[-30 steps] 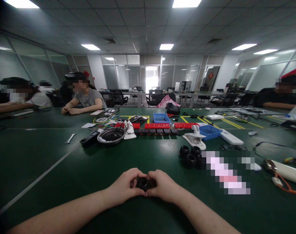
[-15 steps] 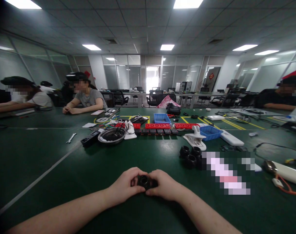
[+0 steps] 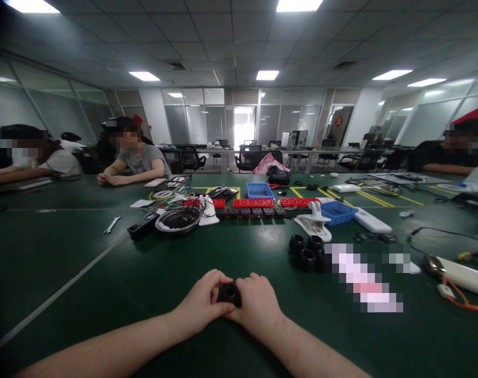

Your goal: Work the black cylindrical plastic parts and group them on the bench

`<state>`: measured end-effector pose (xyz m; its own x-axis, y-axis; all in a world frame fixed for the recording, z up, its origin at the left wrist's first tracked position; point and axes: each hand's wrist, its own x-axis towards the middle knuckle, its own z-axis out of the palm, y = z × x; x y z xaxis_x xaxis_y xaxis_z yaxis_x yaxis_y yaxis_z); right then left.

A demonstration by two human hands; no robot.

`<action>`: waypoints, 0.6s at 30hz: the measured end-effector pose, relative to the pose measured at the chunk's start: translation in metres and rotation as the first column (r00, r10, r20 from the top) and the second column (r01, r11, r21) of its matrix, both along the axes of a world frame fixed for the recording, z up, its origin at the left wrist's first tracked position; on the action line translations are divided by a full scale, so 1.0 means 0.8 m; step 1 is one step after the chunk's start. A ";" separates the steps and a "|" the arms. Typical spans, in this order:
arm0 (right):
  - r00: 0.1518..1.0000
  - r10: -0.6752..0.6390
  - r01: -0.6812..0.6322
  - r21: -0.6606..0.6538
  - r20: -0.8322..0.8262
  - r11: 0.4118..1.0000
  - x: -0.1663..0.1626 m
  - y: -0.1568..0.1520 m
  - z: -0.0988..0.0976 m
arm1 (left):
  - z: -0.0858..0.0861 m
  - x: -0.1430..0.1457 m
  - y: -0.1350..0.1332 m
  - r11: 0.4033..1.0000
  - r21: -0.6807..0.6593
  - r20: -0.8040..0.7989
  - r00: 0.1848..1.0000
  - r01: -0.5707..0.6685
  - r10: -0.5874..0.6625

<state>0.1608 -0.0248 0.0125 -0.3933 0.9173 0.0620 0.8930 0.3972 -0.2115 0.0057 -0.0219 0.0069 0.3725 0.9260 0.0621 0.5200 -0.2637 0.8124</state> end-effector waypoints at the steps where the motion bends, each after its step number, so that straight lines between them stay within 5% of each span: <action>1: 1.000 0.009 -0.009 0.031 -0.010 0.999 0.001 0.001 0.000 | 0.000 -0.001 0.001 1.000 -0.003 0.010 1.000 0.014 -0.014; 4: 0.980 0.091 -0.091 0.011 -0.179 0.996 0.008 0.005 0.000 | -0.001 -0.004 0.004 0.997 -0.013 0.046 0.996 0.078 -0.078; 10: 0.850 0.112 -0.293 -0.285 -0.515 0.913 0.026 0.016 0.006 | 0.001 -0.008 0.006 0.992 0.032 0.020 0.992 0.122 -0.123; 18: 0.934 0.084 -0.166 -0.214 -0.348 0.963 0.022 0.018 -0.005 | 0.003 -0.006 0.002 0.994 -0.036 0.040 0.994 0.099 -0.097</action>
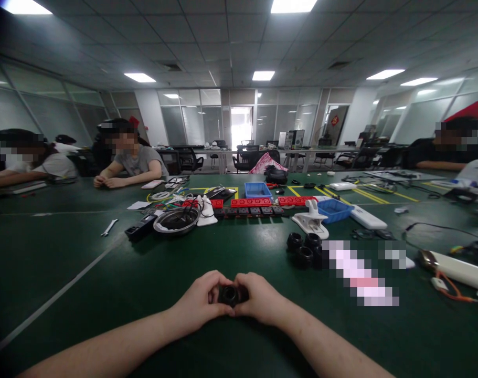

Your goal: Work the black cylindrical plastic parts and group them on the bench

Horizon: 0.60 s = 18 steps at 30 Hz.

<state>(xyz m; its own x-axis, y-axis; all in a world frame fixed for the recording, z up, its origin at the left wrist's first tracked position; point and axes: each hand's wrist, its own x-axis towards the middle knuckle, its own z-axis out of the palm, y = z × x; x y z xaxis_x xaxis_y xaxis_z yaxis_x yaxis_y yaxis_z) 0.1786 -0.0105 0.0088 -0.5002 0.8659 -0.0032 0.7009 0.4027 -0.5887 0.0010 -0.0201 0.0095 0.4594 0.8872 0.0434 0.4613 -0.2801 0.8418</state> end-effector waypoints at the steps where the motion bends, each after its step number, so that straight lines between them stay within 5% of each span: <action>1: 0.998 -0.027 0.025 0.048 0.057 0.999 -0.003 -0.001 -0.002 | -0.001 0.001 0.000 1.000 -0.012 -0.001 1.000 -0.017 0.017; 7: 0.967 -0.115 0.053 0.260 0.229 0.964 -0.017 -0.011 -0.002 | -0.006 0.004 0.001 0.995 0.005 -0.011 0.995 -0.099 0.099; 13: 0.996 0.088 -0.088 0.049 -0.013 0.995 0.000 -0.004 0.009 | -0.001 -0.005 0.010 0.998 0.037 0.041 0.997 0.057 -0.059; 18: 0.994 0.062 -0.071 -0.103 -0.085 0.992 0.010 0.007 0.006 | 0.001 -0.008 0.012 0.997 0.029 0.027 0.997 0.066 -0.067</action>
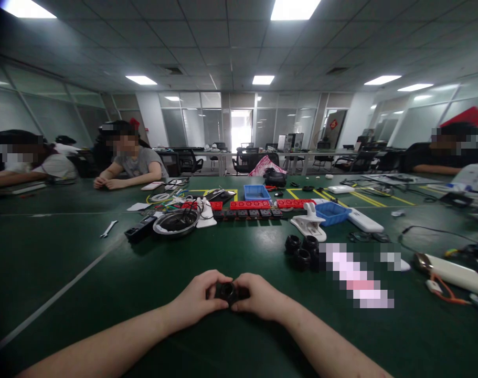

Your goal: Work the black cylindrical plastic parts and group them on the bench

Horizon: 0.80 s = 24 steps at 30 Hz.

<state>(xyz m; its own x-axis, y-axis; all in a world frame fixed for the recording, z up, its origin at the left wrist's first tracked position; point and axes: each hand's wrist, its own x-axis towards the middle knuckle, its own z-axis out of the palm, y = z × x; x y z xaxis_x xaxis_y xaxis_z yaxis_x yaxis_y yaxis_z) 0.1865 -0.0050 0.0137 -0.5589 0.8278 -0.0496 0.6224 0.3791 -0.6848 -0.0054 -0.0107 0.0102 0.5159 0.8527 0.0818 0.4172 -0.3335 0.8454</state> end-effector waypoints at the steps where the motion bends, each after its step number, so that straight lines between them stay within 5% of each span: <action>1: 1.000 -0.015 0.015 -0.001 -0.001 1.000 -0.001 0.000 -0.002 | 0.000 0.001 0.000 1.000 -0.003 -0.005 1.000 -0.008 0.008; 10: 0.971 -0.163 0.108 0.289 0.173 0.951 -0.021 -0.014 -0.009 | -0.008 0.006 -0.002 0.995 -0.027 0.011 0.995 -0.096 0.096; 17: 0.998 0.054 -0.056 0.130 0.024 0.990 -0.003 -0.006 0.001 | -0.004 0.002 0.000 1.000 -0.009 0.035 0.999 0.018 -0.017; 24: 0.999 0.033 -0.034 -0.022 -0.043 0.999 0.002 0.006 -0.007 | -0.009 0.005 0.002 0.999 -0.044 0.069 0.997 -0.017 0.020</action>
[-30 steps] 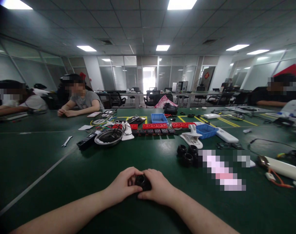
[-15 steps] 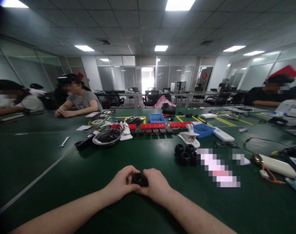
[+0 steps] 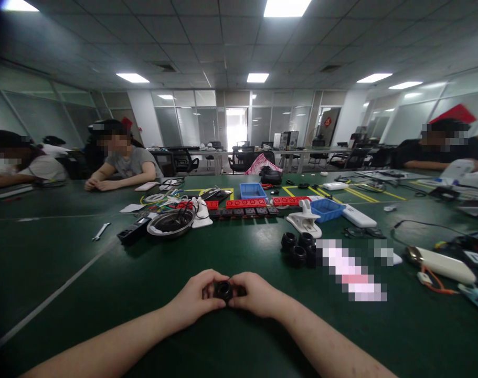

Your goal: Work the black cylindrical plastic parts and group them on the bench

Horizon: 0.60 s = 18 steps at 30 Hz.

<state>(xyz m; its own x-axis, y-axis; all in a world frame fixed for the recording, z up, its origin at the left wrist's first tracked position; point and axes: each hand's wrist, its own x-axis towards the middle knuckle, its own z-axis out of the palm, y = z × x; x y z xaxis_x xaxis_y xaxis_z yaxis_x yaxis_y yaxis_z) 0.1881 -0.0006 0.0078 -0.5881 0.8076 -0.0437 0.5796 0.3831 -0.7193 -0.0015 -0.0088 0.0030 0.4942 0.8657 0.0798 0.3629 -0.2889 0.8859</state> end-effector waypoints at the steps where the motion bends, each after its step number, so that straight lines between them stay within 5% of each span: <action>1: 1.000 -0.007 0.007 -0.004 0.003 1.000 -0.001 0.000 -0.001 | 0.000 0.001 -0.001 1.000 -0.008 0.000 1.000 -0.008 0.008; 4: 0.998 -0.047 0.047 0.005 0.028 0.999 -0.005 -0.002 -0.003 | 0.004 0.005 -0.007 0.999 -0.016 -0.025 0.999 -0.039 0.038; 11: 0.946 -0.210 0.128 0.311 0.245 0.942 -0.022 -0.015 0.001 | 0.003 0.004 -0.011 0.988 0.091 -0.091 0.987 -0.126 0.134; 18: 0.996 0.062 -0.071 0.136 0.071 0.988 -0.002 -0.010 0.012 | 0.008 -0.003 -0.005 0.998 0.062 -0.076 0.997 0.024 -0.020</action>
